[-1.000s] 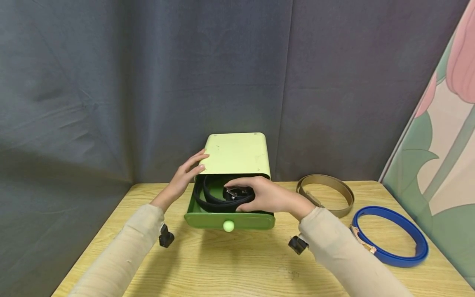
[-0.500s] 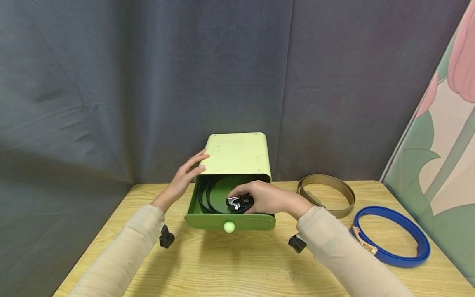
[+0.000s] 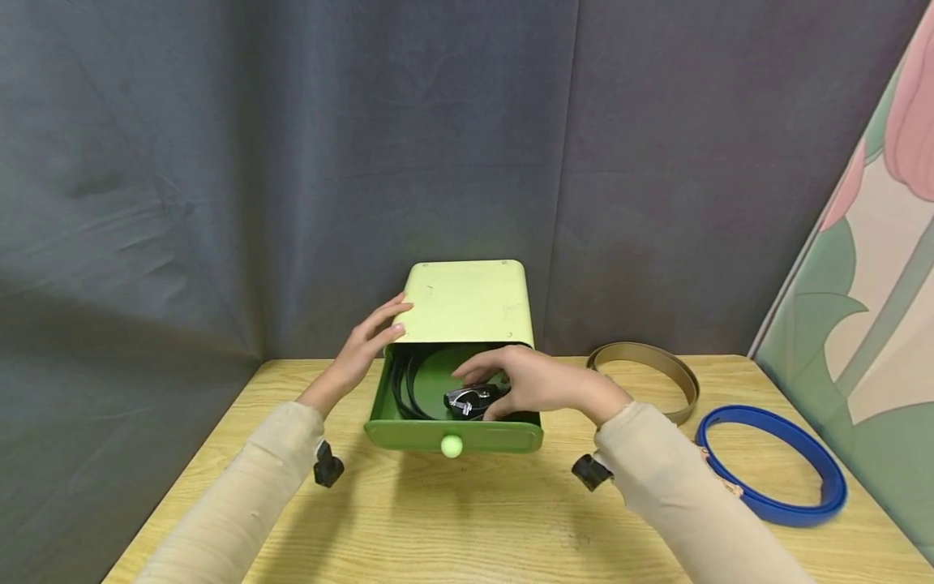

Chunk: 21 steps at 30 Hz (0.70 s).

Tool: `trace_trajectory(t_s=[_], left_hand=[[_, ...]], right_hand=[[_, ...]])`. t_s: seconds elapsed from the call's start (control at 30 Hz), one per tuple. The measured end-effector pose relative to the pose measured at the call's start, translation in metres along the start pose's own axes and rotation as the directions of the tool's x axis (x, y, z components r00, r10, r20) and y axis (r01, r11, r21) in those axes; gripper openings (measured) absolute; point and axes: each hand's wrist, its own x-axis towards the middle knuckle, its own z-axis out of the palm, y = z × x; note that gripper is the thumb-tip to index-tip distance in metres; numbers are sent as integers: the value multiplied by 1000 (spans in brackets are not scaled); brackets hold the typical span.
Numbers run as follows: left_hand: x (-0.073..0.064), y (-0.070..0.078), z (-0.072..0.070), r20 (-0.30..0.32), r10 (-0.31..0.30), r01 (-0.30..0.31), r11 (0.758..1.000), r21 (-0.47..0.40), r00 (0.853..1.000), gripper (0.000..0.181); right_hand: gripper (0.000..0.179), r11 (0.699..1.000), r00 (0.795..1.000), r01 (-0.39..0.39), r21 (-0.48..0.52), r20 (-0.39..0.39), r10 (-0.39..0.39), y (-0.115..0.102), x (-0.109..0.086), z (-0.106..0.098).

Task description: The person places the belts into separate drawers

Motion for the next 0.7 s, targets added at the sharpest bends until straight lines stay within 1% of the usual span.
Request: trace_trajectory(t_s=[0.1, 0.2, 0.33, 0.4, 0.47, 0.53, 0.57, 0.63, 0.7], left_hand=[[-1, -3, 1, -6, 6, -6, 1000, -6, 1000, 43], [-1, -3, 1, -4, 0, 0, 1000, -9, 1000, 43], [-1, -4, 1, 0, -6, 6, 1000, -5, 1000, 43], [-1, -2, 1, 3, -6, 6, 1000, -9, 1000, 44], [-1, 2, 0, 12, -13, 13, 1000, -12, 1000, 44], [-4, 12, 0, 21, -17, 18, 1000, -17, 1000, 45], [-5, 17, 0, 26, -19, 19, 1000, -21, 999, 45], [-8, 26, 0, 32, -26, 27, 999, -18, 999, 45], [-11, 33, 0, 31, -28, 28, 999, -15, 999, 45]], right_hand=[[54, 999, 998, -26, 31, -59, 28, -4, -9, -3], [47, 1000, 989, 3, 23, -147, 0, -6, -21, -2], [37, 1000, 964, 21, -2, -266, -21, -7, -39, 3], [34, 1000, 952, 4, -7, -307, -6, -9, -48, 6], [32, 1000, 938, -12, 0, -346, 12, -11, -56, 10], [33, 1000, 919, -23, -2, -393, 21, -13, -63, 15], [33, 1000, 906, -24, -9, -423, 18, -14, -66, 17], [35, 999, 871, -13, -35, -491, -6, -15, -72, 23], [37, 998, 828, -4, -63, -560, -32, -17, -76, 28]])
